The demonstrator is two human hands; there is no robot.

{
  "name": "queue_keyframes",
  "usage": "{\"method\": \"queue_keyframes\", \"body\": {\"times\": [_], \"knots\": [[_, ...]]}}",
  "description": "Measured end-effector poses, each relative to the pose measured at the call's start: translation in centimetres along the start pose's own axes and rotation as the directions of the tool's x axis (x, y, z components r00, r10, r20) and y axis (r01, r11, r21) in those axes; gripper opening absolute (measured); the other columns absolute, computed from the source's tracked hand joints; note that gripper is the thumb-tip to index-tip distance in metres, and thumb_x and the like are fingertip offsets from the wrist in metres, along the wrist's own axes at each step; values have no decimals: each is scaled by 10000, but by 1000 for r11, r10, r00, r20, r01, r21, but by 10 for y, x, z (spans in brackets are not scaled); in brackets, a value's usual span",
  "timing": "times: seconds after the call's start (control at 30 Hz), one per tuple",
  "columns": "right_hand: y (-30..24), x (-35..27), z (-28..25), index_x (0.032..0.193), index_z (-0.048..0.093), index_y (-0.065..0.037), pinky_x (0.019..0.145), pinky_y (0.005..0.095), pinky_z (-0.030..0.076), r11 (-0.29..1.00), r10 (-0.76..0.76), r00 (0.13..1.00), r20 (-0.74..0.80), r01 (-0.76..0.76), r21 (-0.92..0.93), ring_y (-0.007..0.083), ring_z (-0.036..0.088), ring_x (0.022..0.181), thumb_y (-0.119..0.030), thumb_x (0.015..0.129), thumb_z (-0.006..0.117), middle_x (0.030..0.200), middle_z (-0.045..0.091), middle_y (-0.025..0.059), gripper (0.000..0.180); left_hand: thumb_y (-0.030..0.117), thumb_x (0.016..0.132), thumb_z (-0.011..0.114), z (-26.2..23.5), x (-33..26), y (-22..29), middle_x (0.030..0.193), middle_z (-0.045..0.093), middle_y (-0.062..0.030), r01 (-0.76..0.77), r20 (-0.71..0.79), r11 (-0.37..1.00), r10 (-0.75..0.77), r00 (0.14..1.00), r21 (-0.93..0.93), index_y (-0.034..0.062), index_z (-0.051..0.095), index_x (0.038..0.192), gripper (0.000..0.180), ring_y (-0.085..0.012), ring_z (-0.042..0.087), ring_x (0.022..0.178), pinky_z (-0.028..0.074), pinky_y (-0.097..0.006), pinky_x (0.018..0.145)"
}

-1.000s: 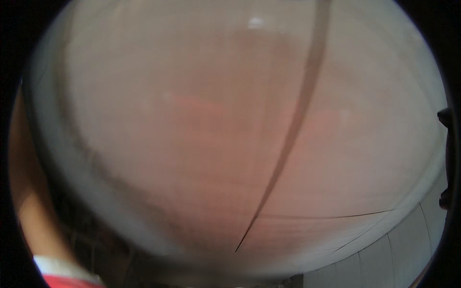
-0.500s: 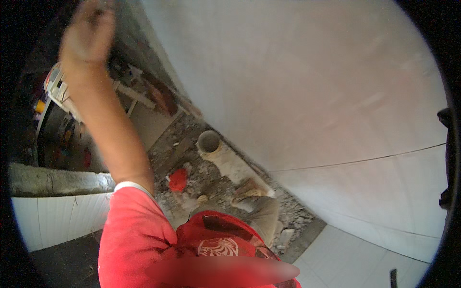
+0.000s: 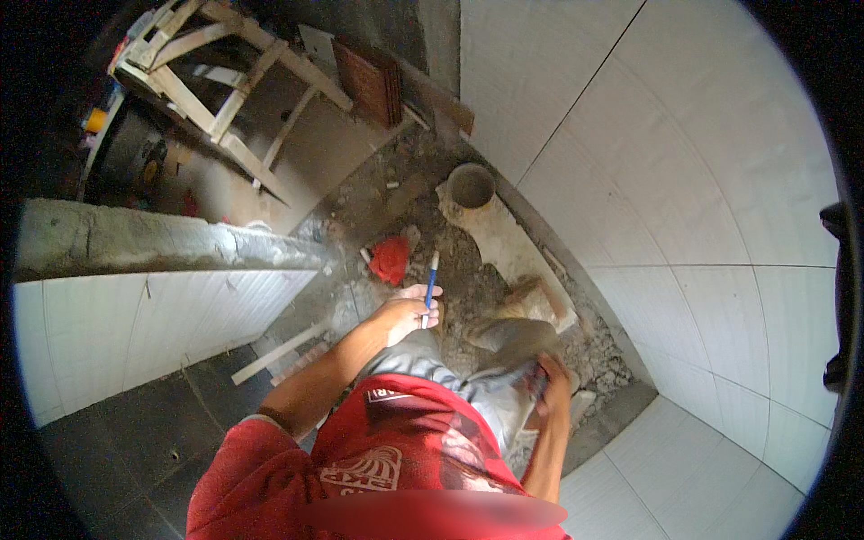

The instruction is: The person is installing white wall tiles in a small room. They handle a bucket of reddish liquid, place tiles against the wall, and use a brush to apply a mixture from a bucket onto the wall surface.

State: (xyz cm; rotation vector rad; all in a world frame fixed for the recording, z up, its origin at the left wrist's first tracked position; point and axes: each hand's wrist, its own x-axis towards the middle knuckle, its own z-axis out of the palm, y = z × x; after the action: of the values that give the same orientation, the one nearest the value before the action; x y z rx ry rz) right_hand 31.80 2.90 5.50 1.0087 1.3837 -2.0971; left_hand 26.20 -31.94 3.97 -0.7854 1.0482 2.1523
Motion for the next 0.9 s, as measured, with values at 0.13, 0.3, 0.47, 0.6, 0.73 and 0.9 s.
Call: {"method": "queue_keyframes", "body": {"times": [0.13,0.3,0.47,0.6,0.73,0.9], "knots": [[25,39,71,869,613,-70,547,272,407,873,29,972,234,89,-479,124,479,588,-227,869,664,694,512,-11,166,77,883,564,7,7,-58,946,588,-34,118,-114,982,-102,988,146,52,577,1164,281,-158,605,863,507,-301,747],[70,74,110,897,656,-55,637,281,401,727,142,917,373,160,-668,120,481,690,-235,869,645,771,584,-5,182,183,915,564,-1,30,-115,836,571,-4,131,-371,966,-40,928,224,126,599,1013,119,-100,529,703,417,-259,610],[122,97,113,978,672,-4,739,394,485,616,106,908,405,260,-744,280,644,792,-238,849,617,850,696,146,273,586,959,395,-34,62,-169,1398,504,-216,414,-698,781,38,715,467,45,448,1400,701,-362,452,1322,349,-411,1086],[184,127,133,1046,652,-40,867,496,493,121,315,898,308,284,-951,450,603,1009,-274,795,601,1049,637,257,348,629,939,446,-77,91,-208,1291,566,-176,449,-815,851,-43,577,273,23,460,1381,750,-319,487,1245,343,-423,1065],[239,179,140,1044,657,-62,805,495,512,348,283,774,567,468,-812,417,637,882,-279,808,627,922,659,220,323,541,896,609,-170,122,-233,1051,653,-116,217,-746,976,-124,654,29,17,598,1172,593,-256,580,966,433,-405,902],[334,308,130,981,679,-93,675,480,510,450,313,848,428,265,-853,382,633,702,-278,779,683,727,650,172,274,447,891,600,-338,165,-286,859,654,-222,431,-753,648,365,547,627,8,621,939,443,-421,625,805,480,-502,742]]}}
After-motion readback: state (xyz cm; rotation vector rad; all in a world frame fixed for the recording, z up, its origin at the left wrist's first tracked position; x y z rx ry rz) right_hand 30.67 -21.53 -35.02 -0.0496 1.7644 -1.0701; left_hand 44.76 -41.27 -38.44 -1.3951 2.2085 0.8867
